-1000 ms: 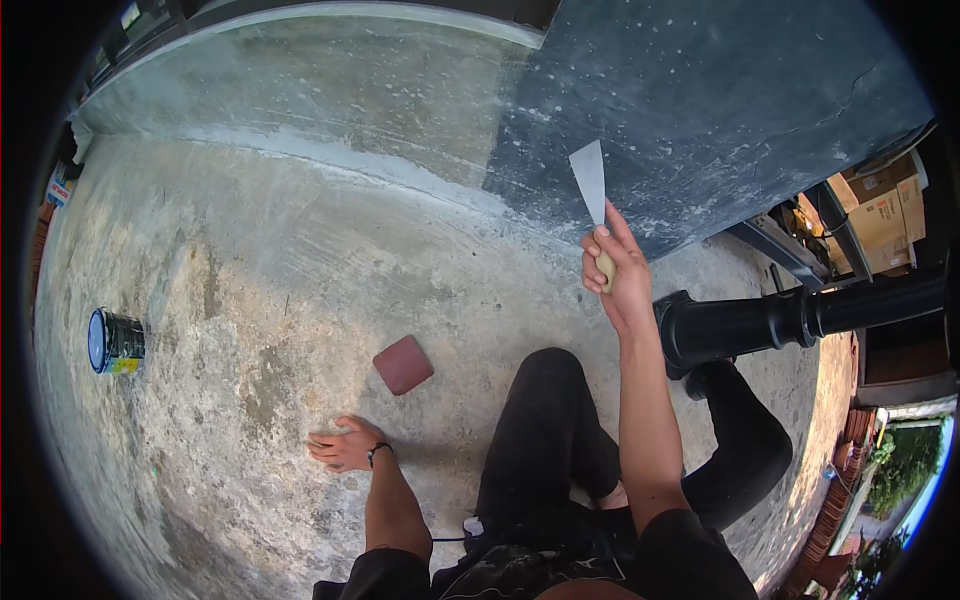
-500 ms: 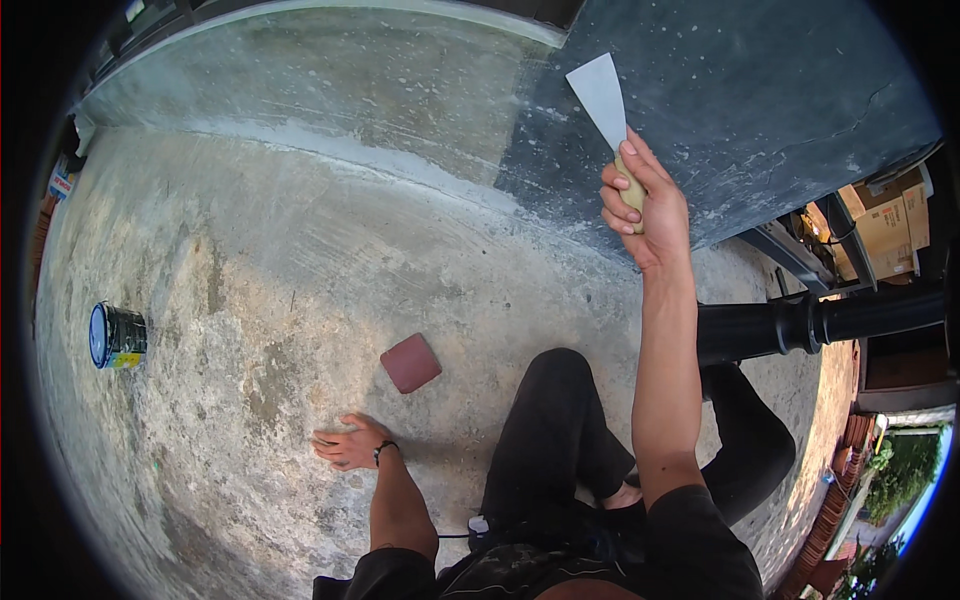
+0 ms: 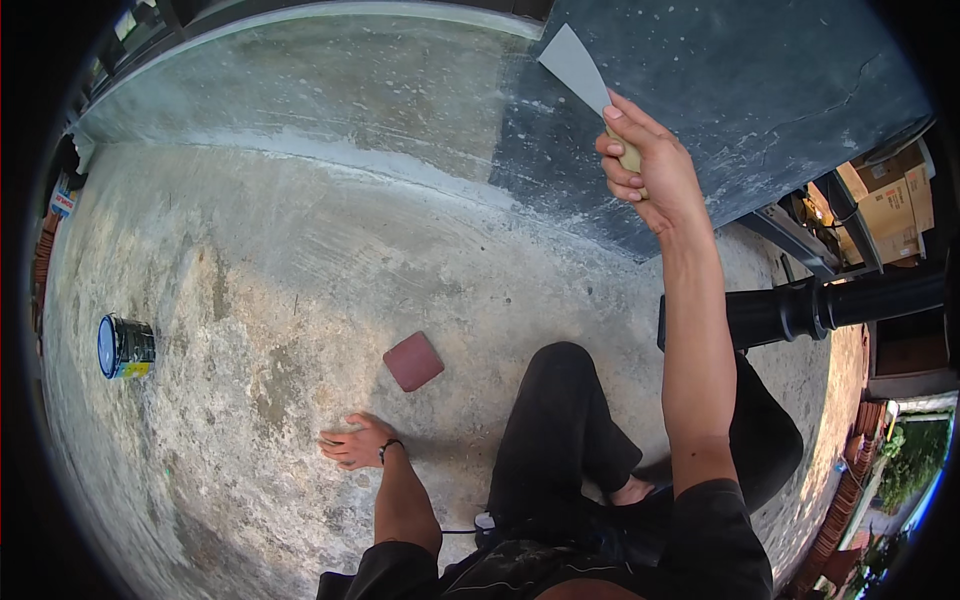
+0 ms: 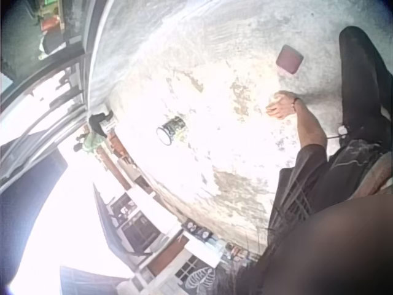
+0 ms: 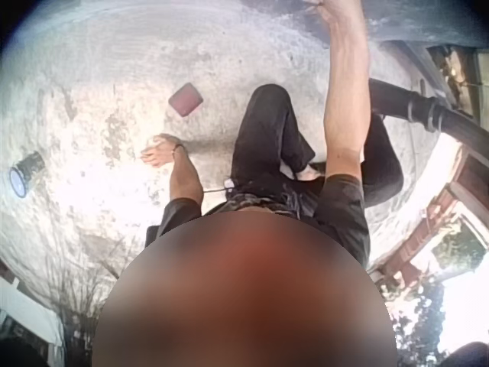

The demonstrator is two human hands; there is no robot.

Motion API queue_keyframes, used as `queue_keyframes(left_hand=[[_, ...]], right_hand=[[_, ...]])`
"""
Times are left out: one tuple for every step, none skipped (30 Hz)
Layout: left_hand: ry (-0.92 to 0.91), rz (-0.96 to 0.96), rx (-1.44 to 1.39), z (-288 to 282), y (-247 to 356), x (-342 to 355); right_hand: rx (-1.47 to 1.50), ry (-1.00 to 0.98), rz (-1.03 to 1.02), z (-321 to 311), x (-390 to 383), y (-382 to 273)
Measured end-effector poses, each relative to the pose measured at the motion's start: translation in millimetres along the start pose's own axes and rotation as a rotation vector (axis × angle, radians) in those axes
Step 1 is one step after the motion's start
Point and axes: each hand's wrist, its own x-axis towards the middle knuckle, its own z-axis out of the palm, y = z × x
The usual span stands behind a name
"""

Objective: The person repairs a grey wall using a putty knife and sandpaper.

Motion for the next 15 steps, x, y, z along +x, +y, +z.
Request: queue_keyframes(left_hand=[[0.005, -0.011, 0.004, 0, 0, 2], [0.009, -0.012, 0.006, 0, -2, 3], [0.002, -0.002, 0.013, -2, 0, 0], [-0.004, 0.008, 0.021, -3, 2, -2], [-0.003, 0.004, 0.018, -4, 5, -2], [-0.014, 0.001, 0.024, -5, 8, -3], [-0.02, -0.004, 0.031, -4, 7, -1], [-0.02, 0.004, 0.032, -2, 4, 0], [-0.01, -0.001, 0.035, 0, 0, 1], [-0.001, -0.008, 0.036, 1, -1, 2], [0.001, -0.013, 0.033, 1, -2, 2], [0.006, 0.0, 0.03, 0, -1, 1], [0.012, 0.015, 0.027, -1, 1, -1], [0.012, 0.015, 0.021, -3, 6, -3], [-0.006, 0.009, 0.021, -5, 8, -5]], right_hand=[[0.004, 0.017, 0.008, 0, -3, 2], [0.008, 0.032, 0.017, 1, -4, 4], [0.008, 0.028, 0.014, -5, -3, 5], [0.013, 0.022, 0.004, -13, -2, 6], [0.019, 0.015, -0.006, -17, 0, 7], [0.015, 0.026, -0.005, -11, 1, 3], [0.037, -0.008, 0.003, 6, 8, -1], [0.058, -0.043, 0.01, 15, 10, -2], [0.061, -0.047, 0.008, 13, 7, 0], [0.067, -0.014, 0.004, 5, 3, 4], [0.074, 0.019, 0.001, 0, 3, 7], [0.073, 0.018, -0.005, -4, 4, 7], [0.082, -0.002, -0.003, -7, 6, 8], [0.09, -0.022, -0.002, -10, 9, 7], [0.086, -0.002, -0.003, -7, 10, 3]])
